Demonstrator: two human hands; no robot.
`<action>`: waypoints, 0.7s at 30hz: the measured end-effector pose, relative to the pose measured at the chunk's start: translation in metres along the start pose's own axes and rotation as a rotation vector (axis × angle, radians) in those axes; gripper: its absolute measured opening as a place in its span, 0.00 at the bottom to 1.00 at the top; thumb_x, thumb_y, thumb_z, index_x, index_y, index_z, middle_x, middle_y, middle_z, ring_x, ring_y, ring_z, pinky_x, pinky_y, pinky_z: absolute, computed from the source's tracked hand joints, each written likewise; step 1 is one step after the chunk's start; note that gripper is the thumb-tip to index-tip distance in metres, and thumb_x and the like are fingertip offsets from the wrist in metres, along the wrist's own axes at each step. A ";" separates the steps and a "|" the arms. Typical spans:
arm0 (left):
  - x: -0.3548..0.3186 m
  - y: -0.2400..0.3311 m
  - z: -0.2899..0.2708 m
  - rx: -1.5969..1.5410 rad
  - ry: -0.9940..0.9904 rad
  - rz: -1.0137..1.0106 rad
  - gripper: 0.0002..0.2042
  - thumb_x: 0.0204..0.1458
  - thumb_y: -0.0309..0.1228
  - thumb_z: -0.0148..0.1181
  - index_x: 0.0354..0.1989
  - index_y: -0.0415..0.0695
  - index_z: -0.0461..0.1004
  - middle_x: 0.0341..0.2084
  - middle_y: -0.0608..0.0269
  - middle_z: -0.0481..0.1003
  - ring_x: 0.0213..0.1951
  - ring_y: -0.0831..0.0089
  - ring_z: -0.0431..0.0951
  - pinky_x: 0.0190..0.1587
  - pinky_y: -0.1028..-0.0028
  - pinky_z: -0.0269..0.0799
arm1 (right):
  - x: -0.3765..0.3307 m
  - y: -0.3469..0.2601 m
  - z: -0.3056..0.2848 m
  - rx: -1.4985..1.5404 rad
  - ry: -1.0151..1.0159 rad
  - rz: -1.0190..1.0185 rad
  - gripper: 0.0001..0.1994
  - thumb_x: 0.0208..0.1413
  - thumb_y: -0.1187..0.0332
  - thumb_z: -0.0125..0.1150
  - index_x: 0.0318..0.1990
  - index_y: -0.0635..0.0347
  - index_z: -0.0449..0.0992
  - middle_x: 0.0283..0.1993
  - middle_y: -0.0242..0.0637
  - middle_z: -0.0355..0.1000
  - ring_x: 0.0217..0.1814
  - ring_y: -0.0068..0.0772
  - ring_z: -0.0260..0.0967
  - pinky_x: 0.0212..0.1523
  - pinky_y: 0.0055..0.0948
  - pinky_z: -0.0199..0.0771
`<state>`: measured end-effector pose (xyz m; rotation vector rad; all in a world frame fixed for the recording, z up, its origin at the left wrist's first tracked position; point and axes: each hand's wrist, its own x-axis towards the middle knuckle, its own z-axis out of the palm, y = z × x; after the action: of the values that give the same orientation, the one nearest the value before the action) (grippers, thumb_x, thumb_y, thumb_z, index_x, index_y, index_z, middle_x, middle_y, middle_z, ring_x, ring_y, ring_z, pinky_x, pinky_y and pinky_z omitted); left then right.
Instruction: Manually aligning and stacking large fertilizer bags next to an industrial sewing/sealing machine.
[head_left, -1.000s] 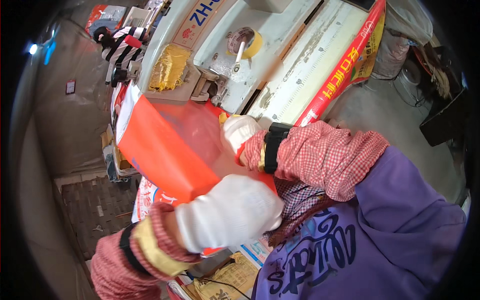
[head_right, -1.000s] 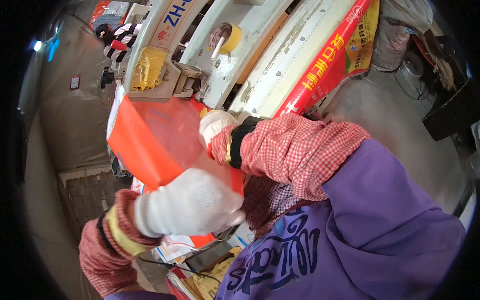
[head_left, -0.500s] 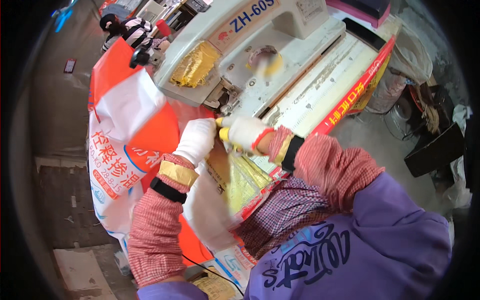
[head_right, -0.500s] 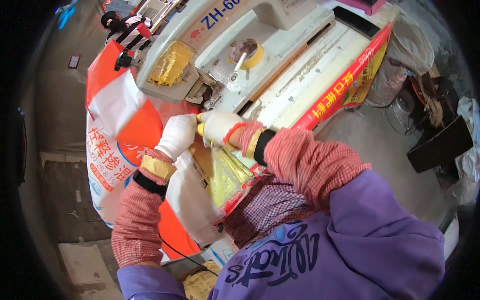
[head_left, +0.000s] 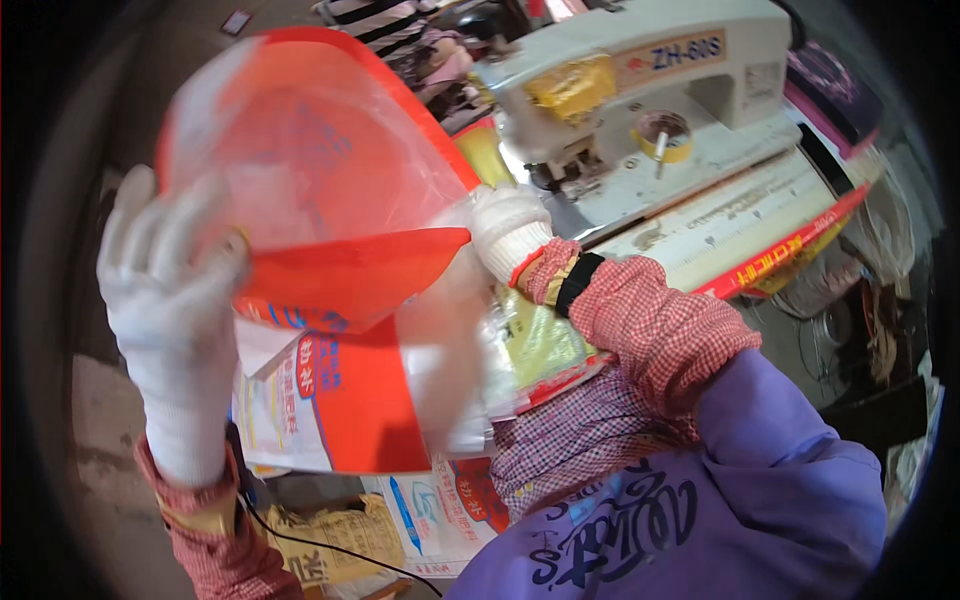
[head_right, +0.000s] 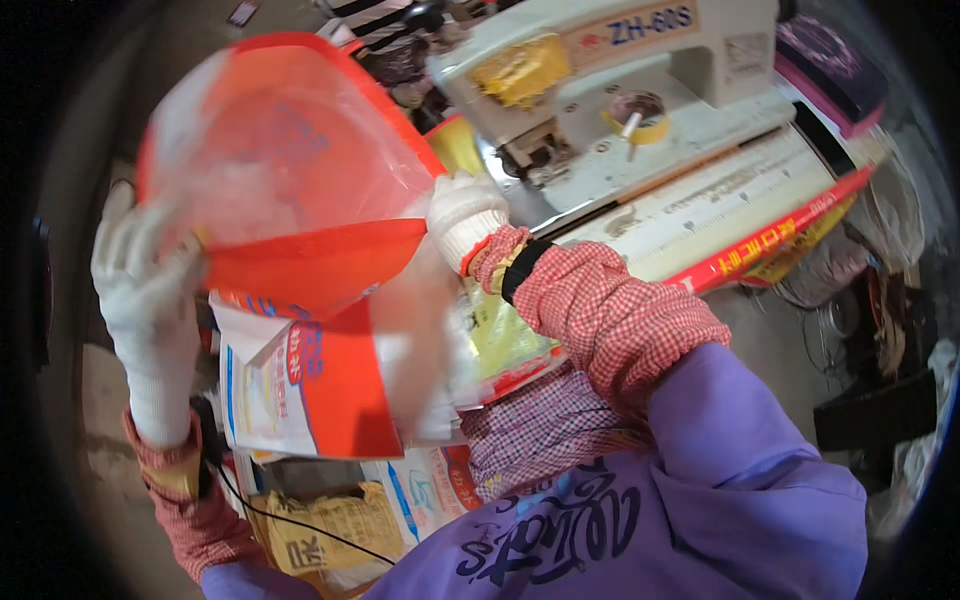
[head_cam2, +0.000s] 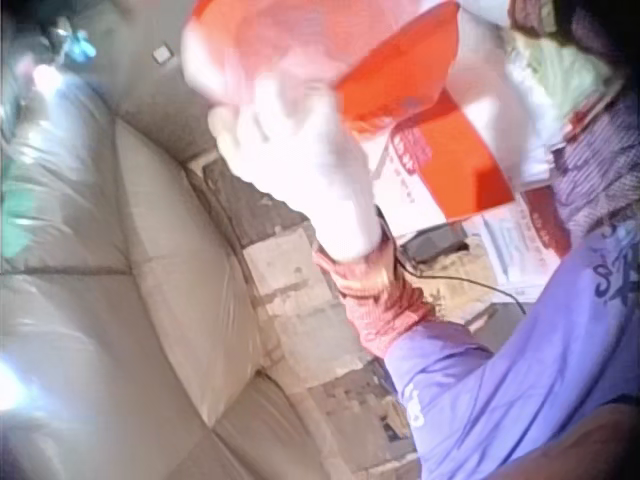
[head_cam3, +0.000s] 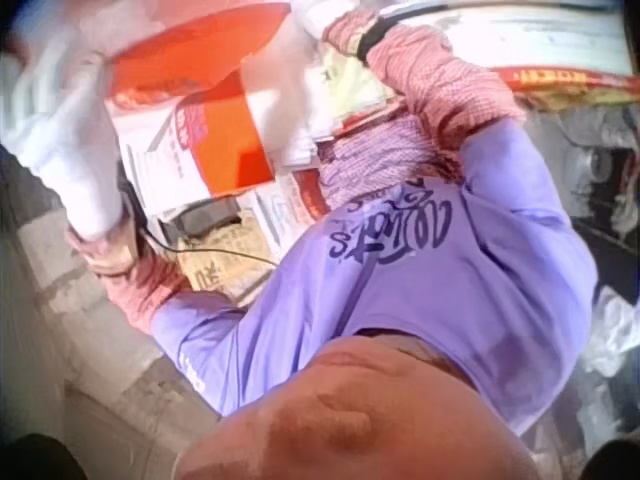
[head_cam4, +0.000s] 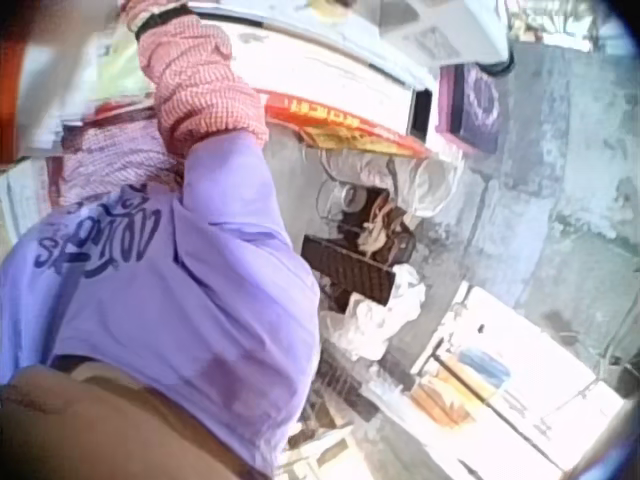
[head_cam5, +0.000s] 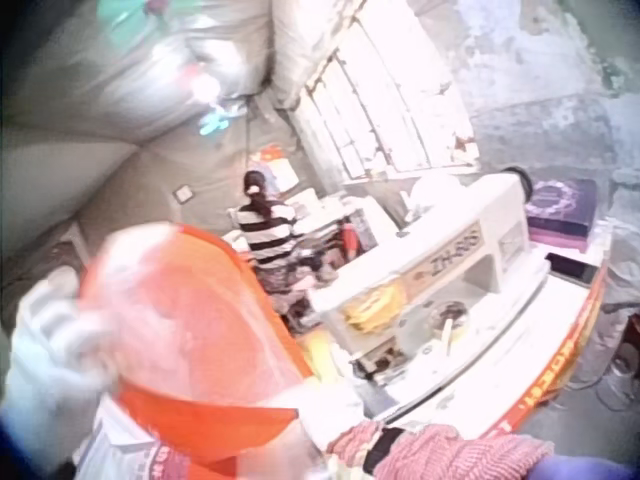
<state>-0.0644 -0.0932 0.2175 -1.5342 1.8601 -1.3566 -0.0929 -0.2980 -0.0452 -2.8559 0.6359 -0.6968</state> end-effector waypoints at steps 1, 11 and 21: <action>-0.007 -0.008 0.004 -0.016 0.137 -0.049 0.12 0.37 0.17 0.60 0.32 0.42 0.76 0.42 0.54 0.77 0.45 0.54 0.75 0.50 0.61 0.69 | 0.001 -0.011 -0.007 -0.050 0.031 -0.058 0.10 0.49 0.67 0.57 0.38 0.59 0.79 0.38 0.48 0.76 0.42 0.45 0.76 0.42 0.43 0.75; -0.220 0.062 0.123 -0.586 -0.270 -0.703 0.32 0.42 0.27 0.67 0.59 0.36 0.64 0.54 0.45 0.68 0.54 0.53 0.70 0.56 0.63 0.67 | -0.027 0.004 -0.103 1.270 -0.029 0.141 0.10 0.56 0.61 0.58 0.38 0.57 0.77 0.32 0.34 0.75 0.33 0.24 0.71 0.37 0.26 0.70; -0.222 -0.055 0.130 0.092 -0.711 -1.066 0.12 0.54 0.32 0.47 0.40 0.47 0.77 0.34 0.51 0.78 0.36 0.52 0.79 0.38 0.60 0.74 | -0.045 0.029 -0.085 1.215 0.278 0.180 0.13 0.52 0.70 0.65 0.44 0.61 0.76 0.34 0.31 0.75 0.36 0.18 0.68 0.36 0.23 0.70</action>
<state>0.1401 0.0528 0.1408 -2.6294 0.5036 -0.9354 -0.1799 -0.3068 0.0053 -1.5861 0.2973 -0.9894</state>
